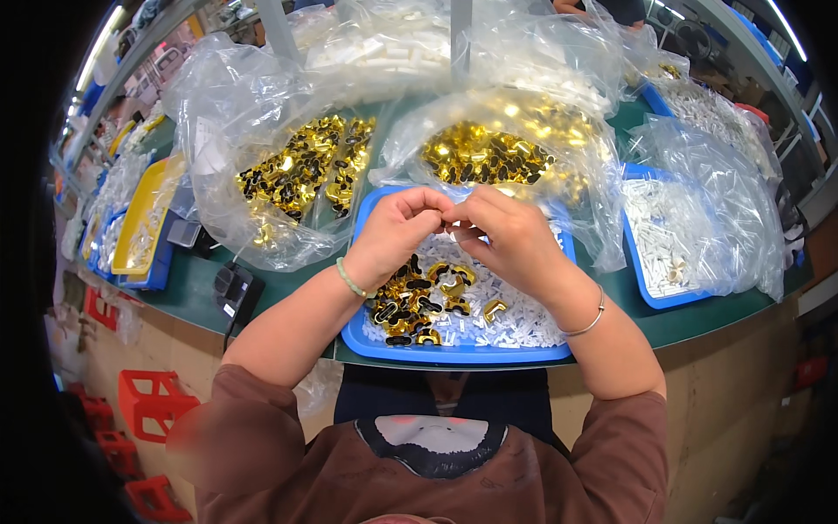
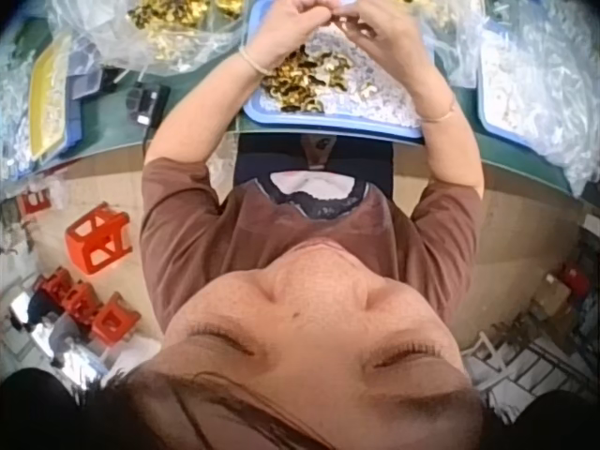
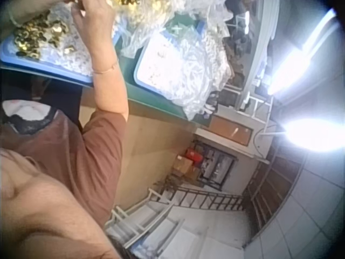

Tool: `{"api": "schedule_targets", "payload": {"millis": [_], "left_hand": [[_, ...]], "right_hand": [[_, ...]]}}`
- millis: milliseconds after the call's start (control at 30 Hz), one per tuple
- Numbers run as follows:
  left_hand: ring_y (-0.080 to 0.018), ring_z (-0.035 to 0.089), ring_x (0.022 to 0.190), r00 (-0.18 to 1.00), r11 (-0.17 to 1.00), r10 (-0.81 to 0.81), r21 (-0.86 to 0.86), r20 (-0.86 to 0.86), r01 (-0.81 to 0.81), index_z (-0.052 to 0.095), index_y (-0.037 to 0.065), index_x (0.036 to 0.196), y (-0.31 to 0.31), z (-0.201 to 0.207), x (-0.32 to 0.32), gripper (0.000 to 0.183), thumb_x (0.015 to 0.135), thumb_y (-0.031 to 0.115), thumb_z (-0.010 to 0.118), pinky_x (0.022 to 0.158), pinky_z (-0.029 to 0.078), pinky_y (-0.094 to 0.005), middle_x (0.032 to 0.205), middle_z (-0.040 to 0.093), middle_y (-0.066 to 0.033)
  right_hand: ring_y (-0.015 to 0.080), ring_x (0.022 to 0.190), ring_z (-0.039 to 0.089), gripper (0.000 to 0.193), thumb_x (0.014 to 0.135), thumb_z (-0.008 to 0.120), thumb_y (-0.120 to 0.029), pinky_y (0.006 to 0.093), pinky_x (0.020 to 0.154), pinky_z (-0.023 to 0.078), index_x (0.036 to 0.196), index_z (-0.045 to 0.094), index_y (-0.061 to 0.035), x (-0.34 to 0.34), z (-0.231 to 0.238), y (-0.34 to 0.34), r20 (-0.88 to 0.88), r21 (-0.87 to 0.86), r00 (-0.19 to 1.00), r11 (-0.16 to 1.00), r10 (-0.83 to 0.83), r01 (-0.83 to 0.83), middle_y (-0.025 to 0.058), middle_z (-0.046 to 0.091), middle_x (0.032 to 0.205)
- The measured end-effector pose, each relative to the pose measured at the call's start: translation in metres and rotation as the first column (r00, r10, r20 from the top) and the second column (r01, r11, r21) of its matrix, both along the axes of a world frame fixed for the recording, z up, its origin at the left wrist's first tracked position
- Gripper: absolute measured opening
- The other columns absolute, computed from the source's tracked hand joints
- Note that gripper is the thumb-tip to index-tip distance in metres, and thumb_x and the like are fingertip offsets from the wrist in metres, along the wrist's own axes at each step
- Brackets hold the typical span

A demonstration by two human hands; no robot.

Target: The person sits at a workstation and repeatedly picks up small gold and black components from a blue tray. They insert a small white piece into each component by hand and place the assembled unit back into the tray. The process is repetitive and involves handling small parts one at a time.

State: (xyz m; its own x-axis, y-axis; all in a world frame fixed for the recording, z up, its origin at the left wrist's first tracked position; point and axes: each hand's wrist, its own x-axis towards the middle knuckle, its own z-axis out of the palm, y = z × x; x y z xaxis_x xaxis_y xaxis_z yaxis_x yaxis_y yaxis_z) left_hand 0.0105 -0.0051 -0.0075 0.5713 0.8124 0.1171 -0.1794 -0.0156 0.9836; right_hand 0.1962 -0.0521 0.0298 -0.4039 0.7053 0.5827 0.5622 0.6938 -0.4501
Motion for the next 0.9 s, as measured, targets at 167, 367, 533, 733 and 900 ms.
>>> {"api": "schedule_targets", "payload": {"millis": [167,367,533,733,900], "left_hand": [[-0.0132,0.062,0.102,0.964,0.963,-0.051,-0.244,0.259,0.116,0.059,-0.004,0.120,-0.001,0.011,-0.003,0.028,0.094,0.006,0.053,0.093,0.050,-0.0265,0.114,0.064,-0.0086],[-0.0130,0.062,0.104,0.969,0.969,-0.068,-0.215,0.236,0.120,0.058,-0.003,0.121,0.001,0.011,-0.005,0.030,0.094,0.007,0.054,0.095,0.049,-0.0265,0.116,0.063,-0.0089],[-0.0111,0.062,0.098,0.992,0.992,-0.029,-0.116,0.122,0.043,0.064,-0.001,0.111,0.004,0.001,-0.004,0.022,0.091,0.006,0.058,0.090,0.050,-0.0262,0.108,0.065,-0.0062],[-0.0099,0.061,0.093,1.000,1.000,0.000,-0.012,0.007,0.000,0.066,-0.001,0.104,0.006,0.000,-0.004,0.018,0.090,0.006,0.057,0.086,0.050,-0.0257,0.103,0.067,-0.0050],[-0.0112,0.062,0.097,0.993,0.988,0.059,-0.147,0.099,-0.044,0.065,-0.001,0.112,0.004,0.001,-0.003,0.023,0.092,0.007,0.059,0.088,0.050,-0.0243,0.106,0.066,-0.0052]], "right_hand": [[0.0162,0.069,0.060,0.023,0.073,0.069,0.004,0.0272,0.058,0.049,0.094,0.064,-0.0050,0.004,0.005,0.002,-0.079,-0.053,0.993,0.995,-0.085,0.081,0.0062,0.057,0.078],[0.0154,0.067,0.058,0.020,0.075,0.068,0.003,0.0256,0.056,0.047,0.093,0.064,-0.0044,0.005,0.004,0.004,-0.096,-0.085,0.991,0.993,-0.096,0.087,0.0058,0.057,0.078],[0.0178,0.069,0.059,0.022,0.074,0.068,0.004,0.0276,0.057,0.048,0.094,0.063,-0.0053,0.005,-0.003,0.007,-0.083,-0.062,0.997,0.998,-0.005,-0.001,0.0065,0.057,0.078],[0.0199,0.070,0.060,0.023,0.076,0.066,0.006,0.0289,0.058,0.049,0.095,0.063,-0.0050,0.003,-0.005,0.006,-0.083,-0.004,0.996,1.000,0.028,-0.028,0.0083,0.058,0.081],[0.0199,0.070,0.061,0.024,0.077,0.063,0.007,0.0282,0.058,0.049,0.099,0.063,-0.0028,0.006,0.004,0.006,-0.104,0.082,0.991,0.993,-0.079,0.088,0.0095,0.059,0.084]]}}
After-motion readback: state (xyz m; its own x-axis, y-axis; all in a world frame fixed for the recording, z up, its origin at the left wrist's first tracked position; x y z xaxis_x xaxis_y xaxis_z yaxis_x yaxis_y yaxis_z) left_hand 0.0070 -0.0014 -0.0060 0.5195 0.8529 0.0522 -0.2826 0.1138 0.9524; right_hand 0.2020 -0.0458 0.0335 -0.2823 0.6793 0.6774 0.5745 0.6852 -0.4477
